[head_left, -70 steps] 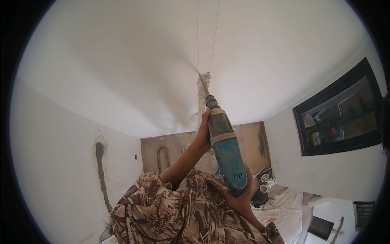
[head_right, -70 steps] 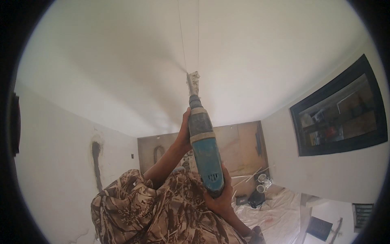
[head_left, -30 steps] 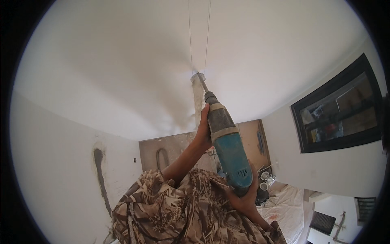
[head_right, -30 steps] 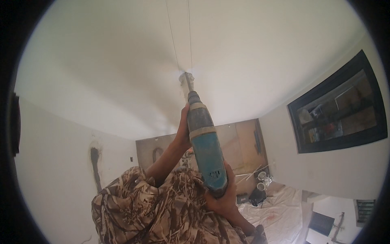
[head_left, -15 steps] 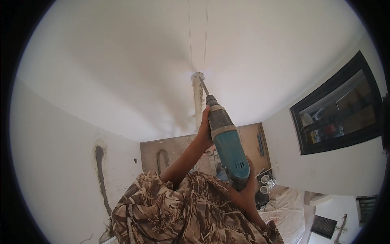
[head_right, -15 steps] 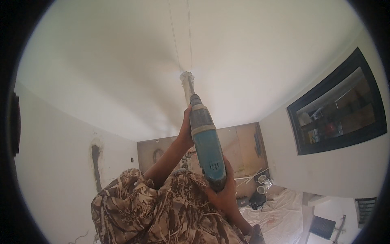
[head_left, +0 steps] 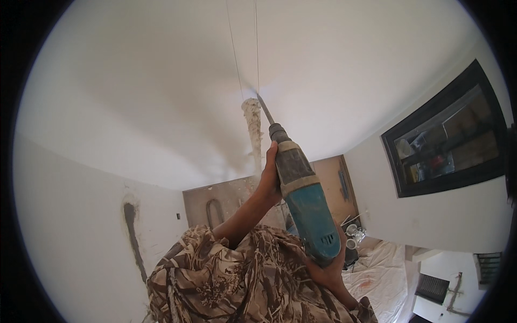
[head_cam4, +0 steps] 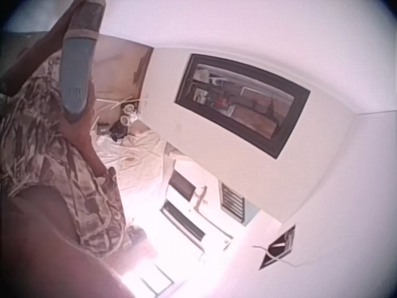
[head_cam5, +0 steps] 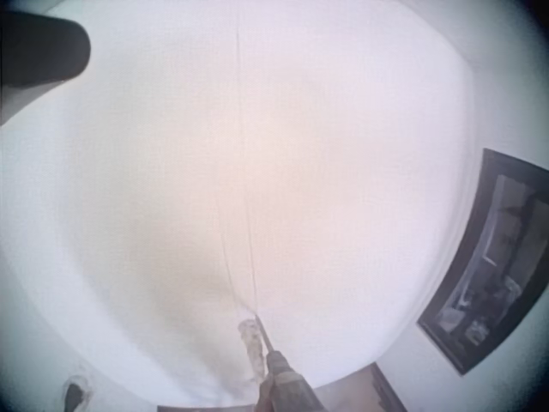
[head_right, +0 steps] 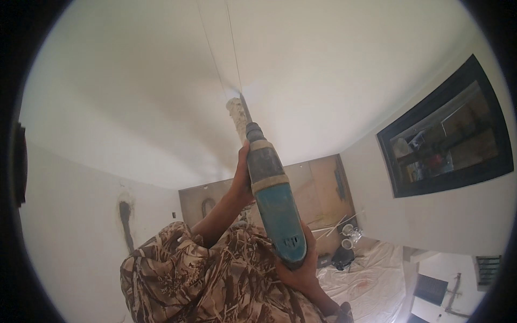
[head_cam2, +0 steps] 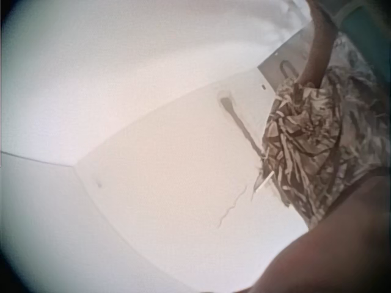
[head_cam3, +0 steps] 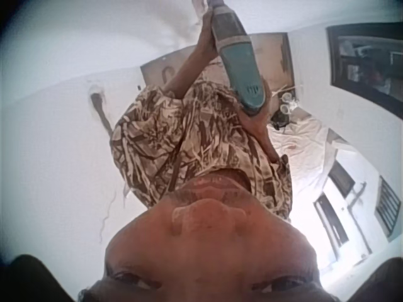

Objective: The person uses a straight edge and a pencil to mark a line on the ceiling and then uses a rotary hammer to drill a groove along that line.

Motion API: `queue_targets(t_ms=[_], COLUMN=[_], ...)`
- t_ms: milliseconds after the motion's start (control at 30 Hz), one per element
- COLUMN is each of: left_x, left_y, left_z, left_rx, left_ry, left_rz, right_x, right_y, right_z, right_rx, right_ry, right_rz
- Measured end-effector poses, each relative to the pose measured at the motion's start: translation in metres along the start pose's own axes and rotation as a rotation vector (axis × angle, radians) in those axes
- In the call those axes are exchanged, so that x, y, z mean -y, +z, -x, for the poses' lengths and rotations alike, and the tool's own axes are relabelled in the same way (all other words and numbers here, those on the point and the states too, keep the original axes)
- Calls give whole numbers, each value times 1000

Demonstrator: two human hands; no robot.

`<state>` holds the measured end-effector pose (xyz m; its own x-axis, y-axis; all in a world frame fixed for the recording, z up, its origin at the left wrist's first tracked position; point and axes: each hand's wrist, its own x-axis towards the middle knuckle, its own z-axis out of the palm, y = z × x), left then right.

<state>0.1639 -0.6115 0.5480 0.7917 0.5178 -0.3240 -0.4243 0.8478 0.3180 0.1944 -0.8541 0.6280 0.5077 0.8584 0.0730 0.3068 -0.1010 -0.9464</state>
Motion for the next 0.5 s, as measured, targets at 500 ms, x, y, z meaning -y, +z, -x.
queue_targets(t_ms=[500], left_x=[3], left_y=[1], left_z=[-18], left_rx=[6], left_ry=[82], left_rz=[-54], right_x=[-12], right_y=[-15], right_z=[-20], right_rx=[40], right_ry=[-4], right_rz=[-47])
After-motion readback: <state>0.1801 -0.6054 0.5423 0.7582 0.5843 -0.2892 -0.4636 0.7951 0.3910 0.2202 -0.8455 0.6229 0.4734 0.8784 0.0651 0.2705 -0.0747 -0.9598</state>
